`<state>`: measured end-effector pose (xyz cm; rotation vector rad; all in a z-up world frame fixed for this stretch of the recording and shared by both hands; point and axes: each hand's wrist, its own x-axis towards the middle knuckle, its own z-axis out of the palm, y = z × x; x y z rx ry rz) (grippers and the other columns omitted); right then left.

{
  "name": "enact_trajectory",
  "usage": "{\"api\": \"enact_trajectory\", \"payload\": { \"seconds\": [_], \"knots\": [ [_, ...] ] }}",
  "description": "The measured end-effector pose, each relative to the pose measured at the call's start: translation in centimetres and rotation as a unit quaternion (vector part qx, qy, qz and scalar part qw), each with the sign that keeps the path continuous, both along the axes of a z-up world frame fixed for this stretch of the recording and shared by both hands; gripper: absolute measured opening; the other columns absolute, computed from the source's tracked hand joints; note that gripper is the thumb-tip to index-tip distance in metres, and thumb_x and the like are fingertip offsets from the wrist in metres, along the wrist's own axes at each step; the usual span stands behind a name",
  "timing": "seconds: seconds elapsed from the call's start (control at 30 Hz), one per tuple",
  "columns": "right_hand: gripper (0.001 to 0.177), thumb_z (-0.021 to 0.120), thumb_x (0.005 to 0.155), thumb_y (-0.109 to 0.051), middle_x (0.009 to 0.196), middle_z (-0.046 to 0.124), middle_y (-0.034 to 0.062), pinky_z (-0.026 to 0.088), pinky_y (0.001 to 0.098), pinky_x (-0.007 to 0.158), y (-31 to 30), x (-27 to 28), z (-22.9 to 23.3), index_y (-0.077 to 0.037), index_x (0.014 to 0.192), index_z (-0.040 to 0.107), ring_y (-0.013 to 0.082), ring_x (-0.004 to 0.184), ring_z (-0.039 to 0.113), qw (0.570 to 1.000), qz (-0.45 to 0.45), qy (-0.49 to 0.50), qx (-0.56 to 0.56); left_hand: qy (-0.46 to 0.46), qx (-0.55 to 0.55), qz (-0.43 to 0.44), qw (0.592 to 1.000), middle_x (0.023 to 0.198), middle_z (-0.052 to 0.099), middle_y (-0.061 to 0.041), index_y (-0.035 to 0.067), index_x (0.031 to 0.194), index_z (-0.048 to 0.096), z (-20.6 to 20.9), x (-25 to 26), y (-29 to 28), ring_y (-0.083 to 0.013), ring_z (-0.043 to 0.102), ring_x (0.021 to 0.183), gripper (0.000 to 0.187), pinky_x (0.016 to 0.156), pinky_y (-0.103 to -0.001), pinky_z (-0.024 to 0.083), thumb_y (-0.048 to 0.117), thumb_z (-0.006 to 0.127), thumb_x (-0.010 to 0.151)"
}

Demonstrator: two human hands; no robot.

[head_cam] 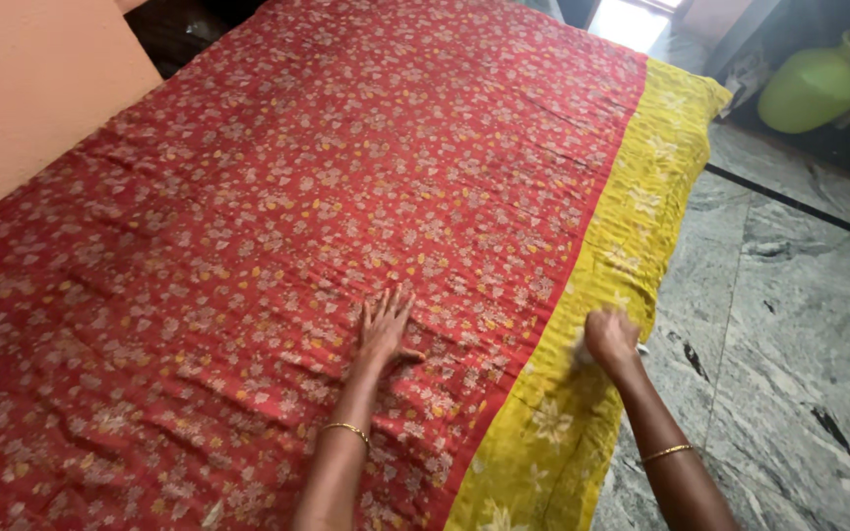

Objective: The person uses a white cloth to wipe and clean a large red floral fabric with a yellow border that is spread out on the floor. They move the cloth back and forth across the surface, smoothing the fabric with their hands as they work.

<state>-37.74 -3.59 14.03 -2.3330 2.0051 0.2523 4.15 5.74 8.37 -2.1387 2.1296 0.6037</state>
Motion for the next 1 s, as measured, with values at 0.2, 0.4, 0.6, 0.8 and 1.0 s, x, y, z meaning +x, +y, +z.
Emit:
{"api": "enact_trajectory", "payload": {
  "seconds": [0.2, 0.4, 0.6, 0.8, 1.0],
  "knots": [
    [0.038, 0.056, 0.088, 0.003, 0.120, 0.067, 0.0076, 0.061, 0.0500, 0.065, -3.1, 9.8, 1.0, -0.015, 0.114, 0.078, 0.0359, 0.084, 0.077, 0.857, -0.079, -0.505, 0.061, 0.010, -0.028, 0.044, 0.999, 0.172, -0.013, -0.004, 0.030, 0.164, -0.002, -2.4, 3.0, 0.9, -0.0315, -0.010, 0.159, 0.159, 0.123, -0.069, -0.003, 0.077, 0.088, 0.042],
    [0.041, 0.065, 0.082, 0.004, 0.115, 0.076, 0.0156, 0.061, 0.0451, 0.085, -0.9, 22.4, -2.9, -0.018, 0.114, 0.080, 0.0299, 0.099, 0.075, 0.911, 0.117, -0.393, 0.055, 0.002, 0.007, 0.093, 0.996, 0.172, -0.016, -0.003, 0.032, 0.165, 0.000, -0.5, 6.5, 3.9, -0.0305, -0.012, 0.159, 0.156, 0.123, -0.070, -0.002, 0.072, 0.089, 0.044],
    [0.027, 0.070, 0.084, -0.008, 0.127, 0.065, 0.0031, 0.064, 0.0370, 0.078, 2.2, 19.6, -2.8, -0.021, 0.107, 0.079, 0.0232, 0.097, 0.073, 0.902, 0.204, -0.316, 0.213, -0.018, 0.018, 0.113, 0.993, 0.170, -0.022, -0.007, 0.033, 0.163, -0.002, 3.1, 7.5, 6.2, -0.0295, -0.017, 0.157, 0.152, 0.122, -0.067, -0.006, 0.071, 0.089, 0.047],
    [0.028, 0.069, 0.083, -0.009, 0.108, 0.077, 0.0109, 0.062, 0.0399, 0.084, -2.3, 14.6, -3.6, -0.018, 0.106, 0.082, 0.0259, 0.095, 0.075, 0.937, 0.226, 0.017, 0.265, -0.005, 0.047, 0.143, 0.989, 0.171, -0.018, -0.007, 0.033, 0.165, -0.006, 4.5, 10.6, 7.8, -0.0299, -0.015, 0.158, 0.156, 0.123, -0.069, -0.006, 0.071, 0.089, 0.047],
    [0.035, 0.068, 0.078, -0.003, 0.106, 0.075, 0.0173, 0.060, 0.0432, 0.088, -8.9, 22.0, 1.7, -0.016, 0.108, 0.081, 0.0313, 0.095, 0.074, 0.925, 0.276, -0.252, -0.072, 0.014, 0.001, 0.161, 0.987, 0.173, -0.014, -0.007, 0.032, 0.164, 0.000, 2.5, 13.1, 8.4, -0.0308, -0.012, 0.159, 0.153, 0.122, -0.071, -0.003, 0.067, 0.093, 0.048]
  ]
}}
